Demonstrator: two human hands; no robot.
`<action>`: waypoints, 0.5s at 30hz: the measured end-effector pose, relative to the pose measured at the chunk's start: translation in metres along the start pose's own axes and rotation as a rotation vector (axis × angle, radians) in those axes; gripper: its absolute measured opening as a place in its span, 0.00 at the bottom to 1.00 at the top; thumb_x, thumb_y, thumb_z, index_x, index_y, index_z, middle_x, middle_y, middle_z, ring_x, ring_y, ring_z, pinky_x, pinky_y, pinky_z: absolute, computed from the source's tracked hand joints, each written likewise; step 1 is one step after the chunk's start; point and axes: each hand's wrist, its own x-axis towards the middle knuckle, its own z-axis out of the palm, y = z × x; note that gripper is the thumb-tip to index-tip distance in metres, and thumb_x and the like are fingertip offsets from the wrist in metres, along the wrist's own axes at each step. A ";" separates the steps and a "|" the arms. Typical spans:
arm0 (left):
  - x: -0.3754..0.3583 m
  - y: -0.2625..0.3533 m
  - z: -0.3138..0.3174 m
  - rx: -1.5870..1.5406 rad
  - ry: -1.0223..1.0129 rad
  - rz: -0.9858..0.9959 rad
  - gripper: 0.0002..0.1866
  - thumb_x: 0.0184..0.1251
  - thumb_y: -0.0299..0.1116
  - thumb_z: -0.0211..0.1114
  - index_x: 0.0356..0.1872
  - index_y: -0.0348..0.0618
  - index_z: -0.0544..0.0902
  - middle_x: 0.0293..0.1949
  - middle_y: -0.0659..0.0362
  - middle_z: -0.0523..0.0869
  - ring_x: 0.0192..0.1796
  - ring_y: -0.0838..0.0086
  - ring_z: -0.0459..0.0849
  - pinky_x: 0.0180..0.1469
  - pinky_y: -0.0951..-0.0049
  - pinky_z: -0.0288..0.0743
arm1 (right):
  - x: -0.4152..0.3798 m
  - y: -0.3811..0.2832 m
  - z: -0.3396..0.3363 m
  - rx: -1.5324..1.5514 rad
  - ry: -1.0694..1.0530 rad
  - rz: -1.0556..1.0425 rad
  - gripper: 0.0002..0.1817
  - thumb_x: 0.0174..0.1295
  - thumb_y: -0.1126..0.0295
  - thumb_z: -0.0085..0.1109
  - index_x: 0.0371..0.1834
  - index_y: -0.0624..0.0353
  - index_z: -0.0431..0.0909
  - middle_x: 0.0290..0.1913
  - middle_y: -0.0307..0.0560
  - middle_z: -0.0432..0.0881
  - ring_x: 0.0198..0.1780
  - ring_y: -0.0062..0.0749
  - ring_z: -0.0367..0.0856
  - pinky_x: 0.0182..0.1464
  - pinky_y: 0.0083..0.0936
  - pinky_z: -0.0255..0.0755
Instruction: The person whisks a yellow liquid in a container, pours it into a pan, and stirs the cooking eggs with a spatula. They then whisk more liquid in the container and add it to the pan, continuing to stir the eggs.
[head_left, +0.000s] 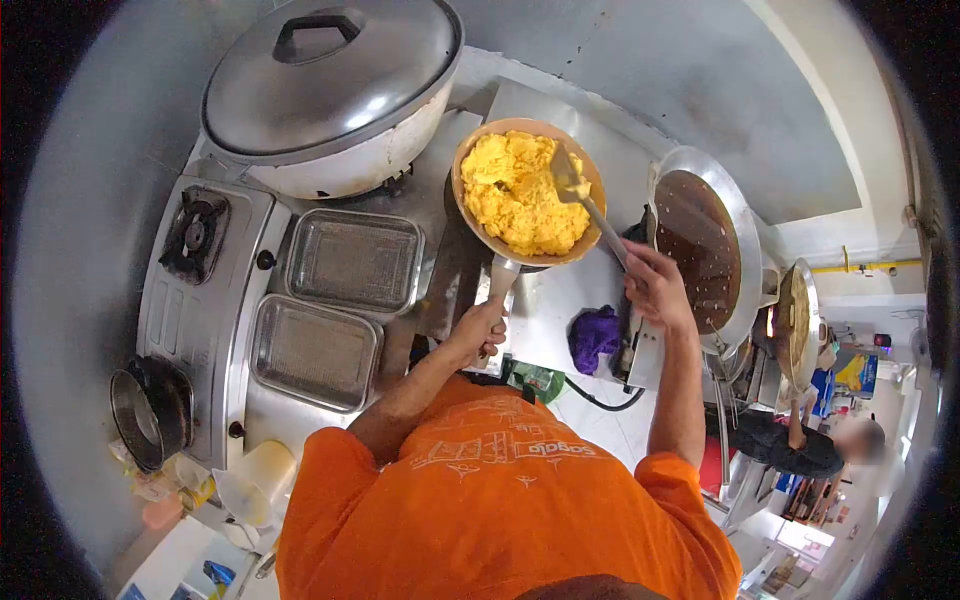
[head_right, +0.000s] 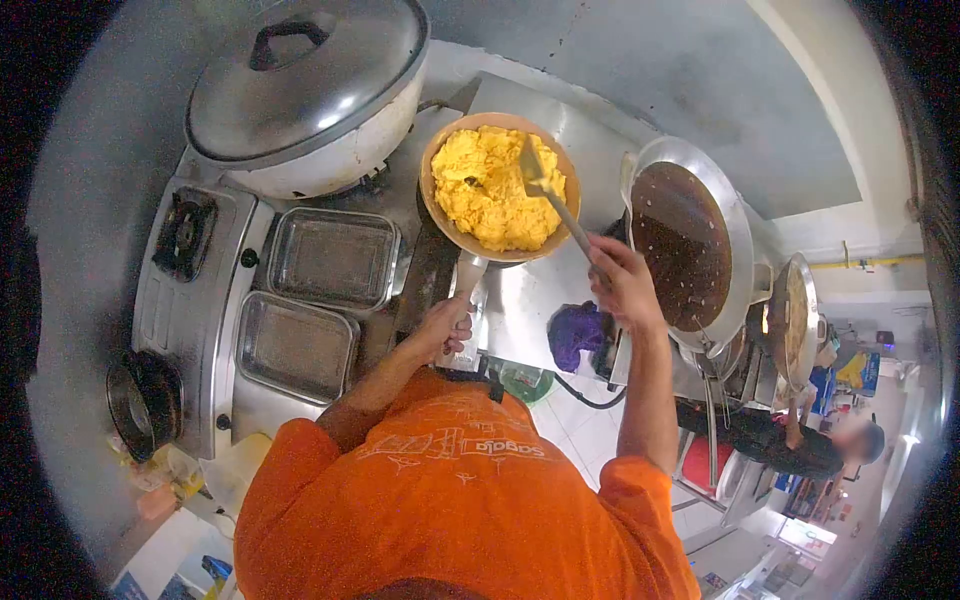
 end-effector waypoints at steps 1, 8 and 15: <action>0.000 0.000 0.000 -0.004 -0.008 0.000 0.19 0.71 0.56 0.50 0.35 0.50 0.68 0.20 0.69 0.62 0.18 0.86 0.58 0.18 0.84 0.52 | 0.014 -0.001 0.005 -0.246 0.013 -0.171 0.18 0.67 0.65 0.53 0.58 0.55 0.75 0.24 0.40 0.77 0.17 0.17 0.67 0.15 0.15 0.60; 0.004 -0.005 -0.004 0.001 -0.008 0.015 0.19 0.73 0.55 0.48 0.34 0.50 0.69 0.21 0.68 0.65 0.19 0.84 0.61 0.18 0.82 0.54 | 0.097 0.006 0.101 -1.261 -0.079 -0.360 0.15 0.56 0.76 0.51 0.44 0.60 0.83 0.38 0.63 0.83 0.43 0.55 0.82 0.49 0.40 0.75; -0.015 -0.002 0.009 0.160 0.152 0.268 0.18 0.72 0.49 0.53 0.44 0.43 0.72 0.29 0.62 0.74 0.26 0.77 0.72 0.27 0.76 0.68 | 0.065 -0.052 0.066 -1.292 -0.220 -0.217 0.13 0.56 0.74 0.51 0.41 0.60 0.84 0.40 0.61 0.84 0.43 0.51 0.84 0.47 0.40 0.76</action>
